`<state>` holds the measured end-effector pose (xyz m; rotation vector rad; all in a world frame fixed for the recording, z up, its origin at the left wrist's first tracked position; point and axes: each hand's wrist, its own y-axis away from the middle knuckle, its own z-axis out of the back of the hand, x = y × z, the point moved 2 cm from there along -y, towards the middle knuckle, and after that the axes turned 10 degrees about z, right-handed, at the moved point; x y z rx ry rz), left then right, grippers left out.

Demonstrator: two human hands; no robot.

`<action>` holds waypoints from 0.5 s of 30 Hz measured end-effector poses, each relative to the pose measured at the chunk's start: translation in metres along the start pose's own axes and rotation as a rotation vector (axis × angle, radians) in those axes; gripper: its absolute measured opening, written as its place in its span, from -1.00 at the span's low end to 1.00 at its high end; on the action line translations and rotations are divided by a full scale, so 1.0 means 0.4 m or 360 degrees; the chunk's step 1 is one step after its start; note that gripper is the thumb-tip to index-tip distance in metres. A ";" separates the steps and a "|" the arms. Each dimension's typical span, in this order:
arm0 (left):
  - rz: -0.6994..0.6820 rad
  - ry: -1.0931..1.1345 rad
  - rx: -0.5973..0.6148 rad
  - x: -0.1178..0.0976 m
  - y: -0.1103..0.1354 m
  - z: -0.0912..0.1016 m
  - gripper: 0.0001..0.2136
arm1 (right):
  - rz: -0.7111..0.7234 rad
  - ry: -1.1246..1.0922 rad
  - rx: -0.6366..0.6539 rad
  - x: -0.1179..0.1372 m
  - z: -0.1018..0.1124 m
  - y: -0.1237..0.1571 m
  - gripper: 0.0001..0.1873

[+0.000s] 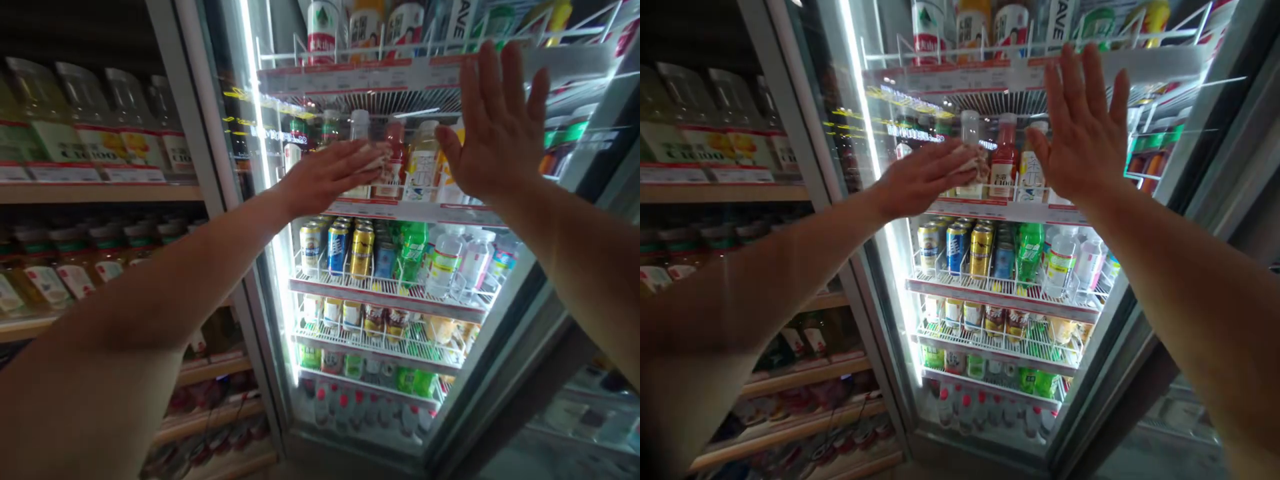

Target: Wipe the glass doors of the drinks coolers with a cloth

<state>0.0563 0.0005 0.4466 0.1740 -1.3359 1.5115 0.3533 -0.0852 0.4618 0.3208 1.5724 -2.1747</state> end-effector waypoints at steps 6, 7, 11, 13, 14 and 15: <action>0.0253 -0.0036 -0.0318 0.073 -0.028 0.017 -0.52 | 0.0011 -0.0013 -0.0031 -0.002 -0.001 0.003 -0.15; 0.0162 -0.0034 -0.0302 0.059 -0.023 0.012 -0.53 | 0.0017 -0.0021 -0.0034 -0.001 0.000 0.003 -0.15; -0.0148 -0.0044 0.0011 0.013 -0.015 0.011 -0.54 | 0.0004 -0.0024 -0.0018 0.001 0.001 0.002 -0.12; 0.0004 -0.0035 0.0029 0.020 -0.026 0.019 -0.54 | 0.0001 -0.0011 -0.0013 -0.002 -0.001 0.002 -0.15; 0.0116 -0.0031 -0.0007 0.024 -0.031 0.021 -0.54 | 0.0006 -0.0005 -0.0020 -0.003 -0.002 0.002 -0.17; 0.0210 -0.0031 -0.0055 0.024 -0.035 0.021 -0.53 | 0.0016 -0.0001 -0.0028 -0.005 -0.003 0.003 -0.18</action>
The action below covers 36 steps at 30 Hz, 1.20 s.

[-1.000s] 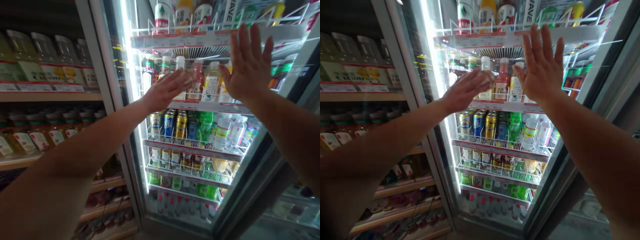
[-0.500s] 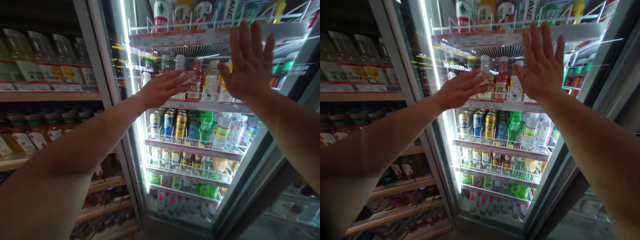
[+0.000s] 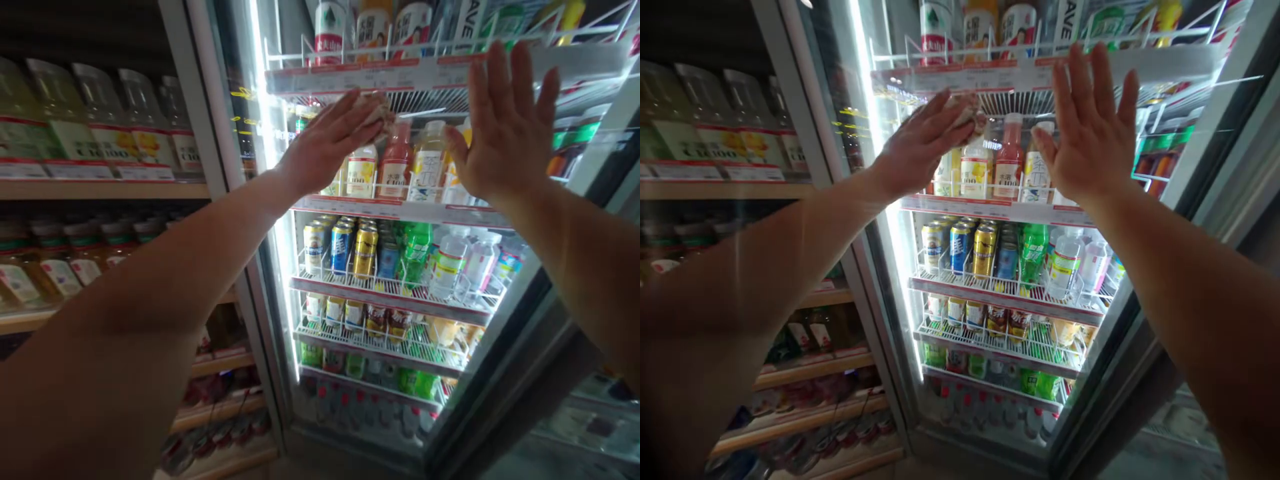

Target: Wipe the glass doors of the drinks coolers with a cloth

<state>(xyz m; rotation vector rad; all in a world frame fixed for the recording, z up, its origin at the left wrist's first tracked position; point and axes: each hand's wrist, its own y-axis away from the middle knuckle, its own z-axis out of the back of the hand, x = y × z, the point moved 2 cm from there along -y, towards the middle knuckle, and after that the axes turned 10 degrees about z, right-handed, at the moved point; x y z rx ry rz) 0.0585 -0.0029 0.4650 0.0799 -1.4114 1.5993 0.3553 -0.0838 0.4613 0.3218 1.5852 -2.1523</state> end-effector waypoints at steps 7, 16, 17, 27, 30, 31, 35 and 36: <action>-0.0278 -0.0039 0.0209 -0.020 -0.010 -0.014 -0.57 | 0.0033 -0.0018 -0.0019 -0.003 -0.002 0.003 -0.19; -0.0319 -0.0013 0.0184 -0.026 -0.025 -0.024 -0.55 | 0.0020 -0.0018 0.0003 -0.003 0.000 0.005 -0.17; -0.0331 -0.0014 0.0250 -0.028 -0.024 -0.023 -0.55 | 0.0024 -0.0020 -0.0007 -0.002 0.000 0.005 -0.18; -0.0379 -0.0016 -0.0033 -0.025 -0.031 -0.023 -0.56 | -0.0039 0.0050 0.0004 -0.006 -0.010 -0.010 -0.15; -0.0270 -0.0048 -0.0029 -0.006 -0.042 -0.021 -0.55 | -0.0004 0.0045 -0.0053 -0.006 -0.010 -0.005 -0.19; -0.0171 -0.0058 -0.0079 -0.001 -0.045 -0.022 -0.55 | -0.0004 0.0049 -0.0057 -0.006 -0.010 -0.003 -0.18; -0.0061 -0.0045 -0.0160 -0.041 -0.029 -0.036 -0.57 | 0.0010 0.0057 -0.0074 -0.005 -0.010 0.000 -0.18; -0.0166 -0.0037 -0.0102 -0.057 -0.022 -0.039 -0.57 | 0.0013 0.0058 -0.0082 -0.005 -0.010 -0.001 -0.19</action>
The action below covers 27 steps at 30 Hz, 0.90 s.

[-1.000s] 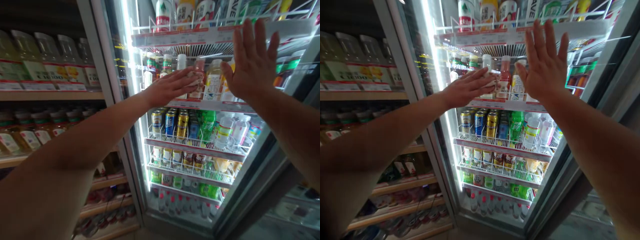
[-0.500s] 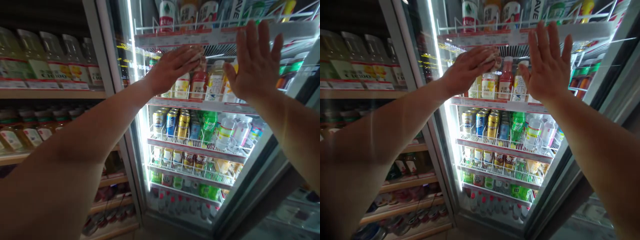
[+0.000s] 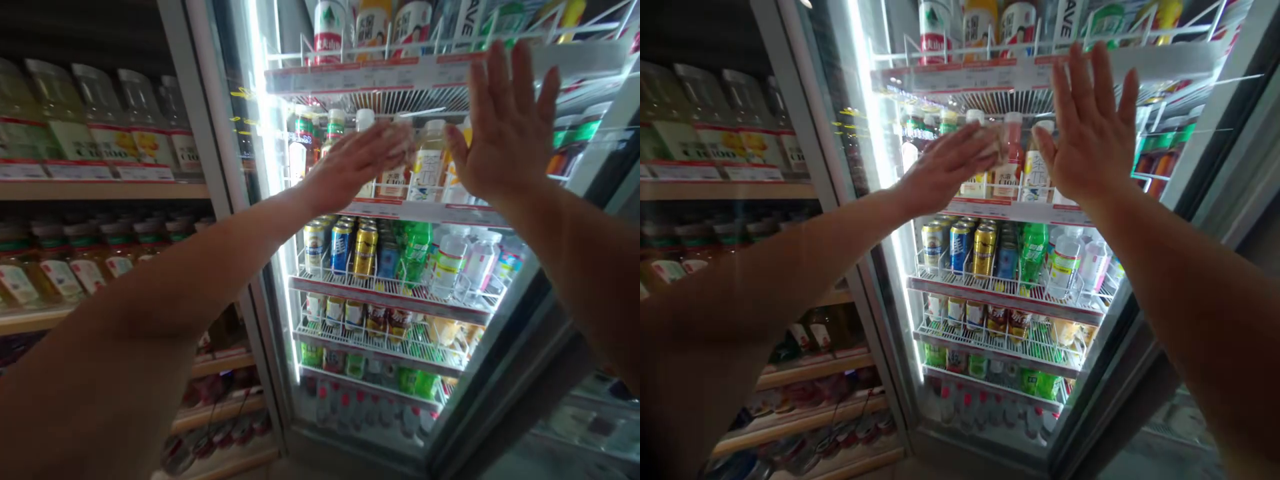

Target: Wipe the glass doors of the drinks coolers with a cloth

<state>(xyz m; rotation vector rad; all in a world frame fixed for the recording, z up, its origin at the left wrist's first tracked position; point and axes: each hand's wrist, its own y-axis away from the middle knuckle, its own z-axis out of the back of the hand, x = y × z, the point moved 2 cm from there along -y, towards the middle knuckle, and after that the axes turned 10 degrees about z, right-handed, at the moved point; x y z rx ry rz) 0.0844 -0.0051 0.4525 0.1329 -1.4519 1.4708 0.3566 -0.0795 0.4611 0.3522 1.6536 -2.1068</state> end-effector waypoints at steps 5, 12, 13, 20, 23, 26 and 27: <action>-0.0230 -0.0061 0.0067 0.032 -0.007 0.023 -0.60 | 0.0006 0.0004 -0.0025 -0.002 -0.006 -0.002 -0.20; -0.0032 0.0009 -0.0080 0.020 0.052 0.030 -0.59 | 0.0020 0.0037 -0.0028 -0.007 -0.008 0.005 -0.21; -0.0146 0.0042 0.0036 0.004 0.065 0.027 -0.59 | 0.0030 0.0039 -0.0026 -0.007 -0.007 0.004 -0.21; 0.0132 -0.0027 -0.0155 0.051 0.045 0.023 -0.59 | -0.0028 0.0059 0.0069 -0.005 -0.005 -0.008 -0.15; -0.0089 0.0017 -0.0149 0.016 0.050 0.012 -0.59 | -0.0040 0.0049 0.0061 0.001 0.000 -0.007 -0.17; -0.0441 0.0097 0.0267 -0.018 0.065 0.007 -0.59 | -0.0037 0.0042 0.0065 0.002 0.002 -0.007 -0.19; -0.0434 0.0092 0.0316 -0.017 0.065 0.009 -0.59 | -0.0039 0.0043 0.0072 0.000 0.002 -0.008 -0.19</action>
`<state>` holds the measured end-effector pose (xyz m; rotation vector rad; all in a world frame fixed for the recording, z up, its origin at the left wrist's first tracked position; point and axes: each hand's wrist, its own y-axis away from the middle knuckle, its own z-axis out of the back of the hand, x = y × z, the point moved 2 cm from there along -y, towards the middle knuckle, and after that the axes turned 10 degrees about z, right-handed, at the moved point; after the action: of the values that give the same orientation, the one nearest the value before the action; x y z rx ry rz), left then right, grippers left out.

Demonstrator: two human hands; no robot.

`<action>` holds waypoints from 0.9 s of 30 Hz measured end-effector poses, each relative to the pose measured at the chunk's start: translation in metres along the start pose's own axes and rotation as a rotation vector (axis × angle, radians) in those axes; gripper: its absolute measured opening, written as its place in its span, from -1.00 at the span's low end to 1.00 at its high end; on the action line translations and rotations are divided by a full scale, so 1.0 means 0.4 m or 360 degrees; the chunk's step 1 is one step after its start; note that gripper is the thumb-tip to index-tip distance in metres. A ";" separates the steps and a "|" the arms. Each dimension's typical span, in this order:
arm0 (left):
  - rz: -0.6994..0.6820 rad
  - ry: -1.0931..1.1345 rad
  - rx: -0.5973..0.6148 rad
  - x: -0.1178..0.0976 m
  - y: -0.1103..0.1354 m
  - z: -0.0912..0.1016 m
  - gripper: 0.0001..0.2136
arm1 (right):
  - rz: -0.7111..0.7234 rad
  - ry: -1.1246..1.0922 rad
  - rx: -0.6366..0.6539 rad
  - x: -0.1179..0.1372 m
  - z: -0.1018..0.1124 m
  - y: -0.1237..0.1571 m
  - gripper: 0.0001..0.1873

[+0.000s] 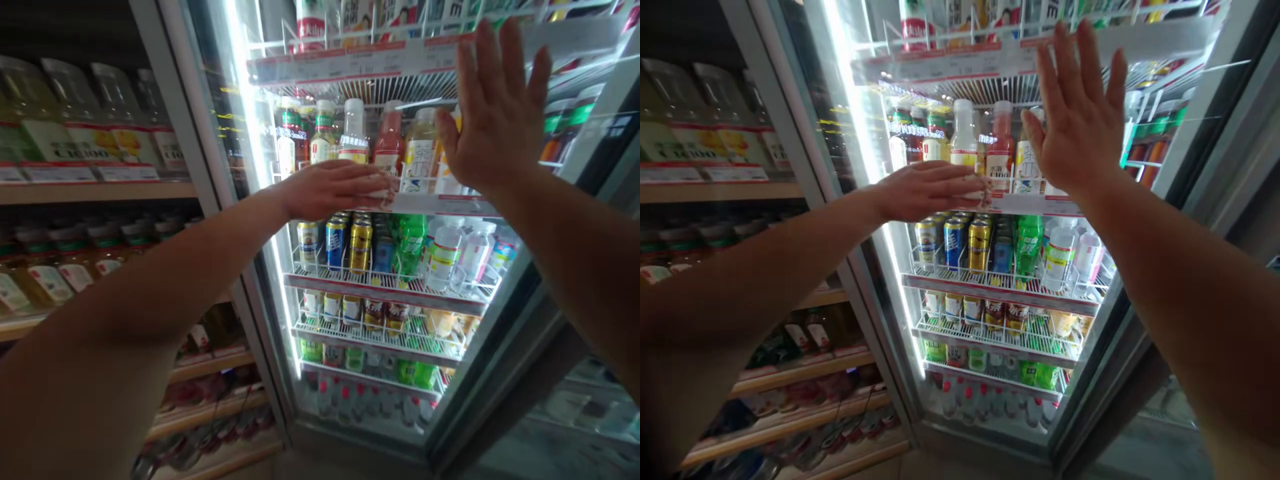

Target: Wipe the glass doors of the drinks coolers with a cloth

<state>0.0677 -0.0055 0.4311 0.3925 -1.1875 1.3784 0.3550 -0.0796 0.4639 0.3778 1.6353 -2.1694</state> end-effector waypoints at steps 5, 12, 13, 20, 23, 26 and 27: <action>0.0405 -0.0149 -0.0461 0.022 -0.009 0.014 -0.60 | -0.0015 0.0049 0.0105 -0.007 -0.008 -0.008 -0.12; 0.0078 0.0042 0.0079 0.042 -0.038 0.024 -0.56 | 0.0047 0.0059 -0.0029 -0.006 -0.011 -0.005 -0.14; 0.0216 0.0016 -0.0030 0.054 -0.039 0.031 -0.56 | 0.0054 0.0068 -0.0008 -0.007 -0.012 -0.005 -0.12; -0.0090 0.0044 0.0132 0.039 -0.038 0.026 -0.56 | 0.0061 -0.0013 -0.0099 0.003 -0.001 0.008 -0.19; 0.0127 -0.0059 -0.0068 0.056 -0.038 0.032 -0.55 | 0.0065 -0.0012 -0.0094 0.005 -0.002 0.009 -0.20; 0.0352 -0.0057 -0.0258 0.043 -0.031 0.026 -0.57 | 0.0027 0.0046 -0.0040 -0.003 -0.012 0.004 -0.13; 0.0293 -0.0025 -0.0197 0.029 -0.029 0.021 -0.57 | 0.0017 0.0050 -0.0030 -0.005 -0.014 0.003 -0.11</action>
<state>0.0717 -0.0087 0.4488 0.2105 -1.3413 1.4519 0.3571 -0.0743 0.4622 0.4166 1.6653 -2.1492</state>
